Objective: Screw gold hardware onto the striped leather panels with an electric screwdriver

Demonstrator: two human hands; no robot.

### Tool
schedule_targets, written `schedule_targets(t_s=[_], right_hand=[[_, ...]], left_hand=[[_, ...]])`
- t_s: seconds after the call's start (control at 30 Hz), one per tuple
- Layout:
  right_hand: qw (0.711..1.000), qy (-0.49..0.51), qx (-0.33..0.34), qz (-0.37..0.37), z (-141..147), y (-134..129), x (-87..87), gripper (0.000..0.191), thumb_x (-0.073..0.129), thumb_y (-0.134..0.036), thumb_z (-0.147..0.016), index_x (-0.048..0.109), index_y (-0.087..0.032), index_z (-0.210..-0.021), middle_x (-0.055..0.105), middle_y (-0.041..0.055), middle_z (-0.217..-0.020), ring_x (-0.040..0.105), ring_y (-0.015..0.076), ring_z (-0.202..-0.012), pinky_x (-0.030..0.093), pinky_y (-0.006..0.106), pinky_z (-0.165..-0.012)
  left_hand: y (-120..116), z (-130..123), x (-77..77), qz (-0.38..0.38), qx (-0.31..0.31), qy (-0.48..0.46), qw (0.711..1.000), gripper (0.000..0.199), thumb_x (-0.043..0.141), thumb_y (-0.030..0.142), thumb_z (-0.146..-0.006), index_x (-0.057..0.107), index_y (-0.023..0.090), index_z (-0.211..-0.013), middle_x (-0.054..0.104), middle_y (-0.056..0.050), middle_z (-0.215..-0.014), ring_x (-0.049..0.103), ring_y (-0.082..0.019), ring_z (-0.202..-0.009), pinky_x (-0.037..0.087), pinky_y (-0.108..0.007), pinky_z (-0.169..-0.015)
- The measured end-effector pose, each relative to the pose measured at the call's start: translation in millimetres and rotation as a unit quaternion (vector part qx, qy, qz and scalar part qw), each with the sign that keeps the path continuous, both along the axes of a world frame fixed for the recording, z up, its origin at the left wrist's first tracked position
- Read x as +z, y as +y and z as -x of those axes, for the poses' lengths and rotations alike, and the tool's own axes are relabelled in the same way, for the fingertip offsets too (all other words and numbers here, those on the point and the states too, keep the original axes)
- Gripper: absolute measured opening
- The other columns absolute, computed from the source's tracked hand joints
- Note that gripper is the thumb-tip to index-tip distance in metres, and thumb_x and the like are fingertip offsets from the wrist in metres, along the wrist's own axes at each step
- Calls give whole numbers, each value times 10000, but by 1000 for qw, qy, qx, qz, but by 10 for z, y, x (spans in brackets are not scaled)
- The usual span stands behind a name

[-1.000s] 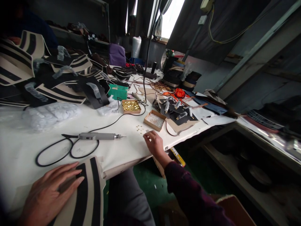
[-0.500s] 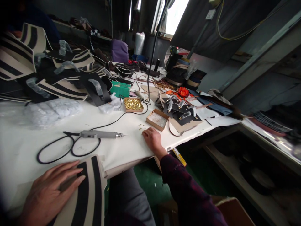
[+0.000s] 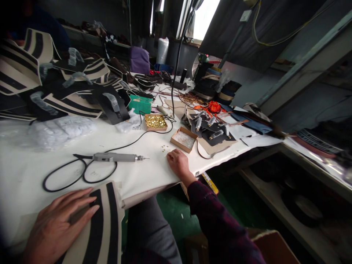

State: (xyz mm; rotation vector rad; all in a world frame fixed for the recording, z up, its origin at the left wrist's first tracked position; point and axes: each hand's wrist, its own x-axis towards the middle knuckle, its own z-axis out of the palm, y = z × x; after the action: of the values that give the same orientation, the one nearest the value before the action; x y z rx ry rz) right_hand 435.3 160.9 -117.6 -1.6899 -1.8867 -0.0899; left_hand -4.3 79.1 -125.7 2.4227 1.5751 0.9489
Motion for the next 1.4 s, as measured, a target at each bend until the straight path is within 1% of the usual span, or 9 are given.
schedule_targets(t_s=[0.2, 0.3, 0.43, 0.6, 0.73, 1.0, 1.2, 1.3, 1.4], right_hand=[[1000, -4, -4, -3, -2, -15, 16, 192, 603, -228, -1003, 787, -218, -950, 743, 76, -974, 689, 198, -862, 524, 285, -803], [1000, -11, 5, -3, 7, -21, 13, 195, 614, -223, -998, 791, -225, -915, 744, 75, -967, 688, 199, -861, 521, 286, -811], [1000, -16, 9, -6, 19, -21, -4, 191, 632, -187, -962, 784, -221, -852, 727, 65, -907, 669, 195, -821, 507, 289, -783], [1000, -11, 11, -6, 25, -21, -5, 177, 643, -155, -916, 781, -224, -829, 717, 59, -883, 655, 192, -808, 503, 288, -775], [1000, -3, 12, -6, 29, -27, 4, 175, 639, -145, -894, 778, -224, -822, 720, 58, -885, 658, 193, -812, 511, 288, -780], [1000, 16, -2, -7, 20, 0, -4, 152, 648, -130, -840, 766, -225, -835, 736, 54, -886, 671, 205, -813, 514, 296, -763], [999, 39, -12, -12, 5, 20, -8, 141, 642, -151, -846, 750, -218, -907, 729, 41, -879, 675, 191, -779, 537, 287, -748], [998, 44, -21, -26, -15, -15, 0, 169, 605, -160, -874, 744, -210, -956, 719, 53, -915, 672, 186, -778, 548, 297, -751], [998, 34, -25, -35, -27, -93, -8, 190, 589, -158, -882, 758, -217, -946, 714, 70, -976, 683, 198, -841, 558, 314, -789]], left_hand=[[1, -3, -1, 0, 1, -2, 1000, 421, 594, 703, -935, 768, 343, -1064, 762, -29, -1298, 681, -310, -1210, 508, -503, -1112], [3, 5, -9, 3, 1, 5, 1000, 401, 604, 682, -941, 767, 338, -1067, 759, -30, -1299, 679, -310, -1212, 513, -504, -1103], [3, 6, -4, -6, 1, 7, 1000, 399, 602, 685, -941, 770, 341, -1053, 765, -30, -1279, 687, -316, -1194, 533, -516, -1065], [-6, -5, 0, -2, 3, 4, 1000, 375, 613, 657, -946, 769, 337, -1066, 754, -30, -1307, 686, -314, -1205, 521, -512, -1100], [-6, -11, 5, -1, 2, 1, 1000, 393, 601, 675, -946, 765, 336, -1061, 755, -30, -1309, 683, -315, -1203, 514, -515, -1103], [2, -13, 9, -10, -1, -7, 1000, 403, 597, 696, -939, 760, 345, -1052, 762, -26, -1291, 686, -314, -1185, 525, -513, -1069], [3, 2, -10, -7, -3, 0, 1000, 374, 611, 662, -943, 761, 341, -1064, 764, -25, -1293, 684, -309, -1196, 504, -510, -1106], [5, 15, -26, -1, -1, 7, 1000, 376, 613, 661, -940, 758, 342, -1076, 756, -22, -1314, 679, -316, -1212, 507, -516, -1104], [3, 20, -35, 1, 0, 12, 1000, 371, 619, 658, -938, 756, 347, -1085, 753, -20, -1319, 677, -321, -1221, 515, -519, -1093]])
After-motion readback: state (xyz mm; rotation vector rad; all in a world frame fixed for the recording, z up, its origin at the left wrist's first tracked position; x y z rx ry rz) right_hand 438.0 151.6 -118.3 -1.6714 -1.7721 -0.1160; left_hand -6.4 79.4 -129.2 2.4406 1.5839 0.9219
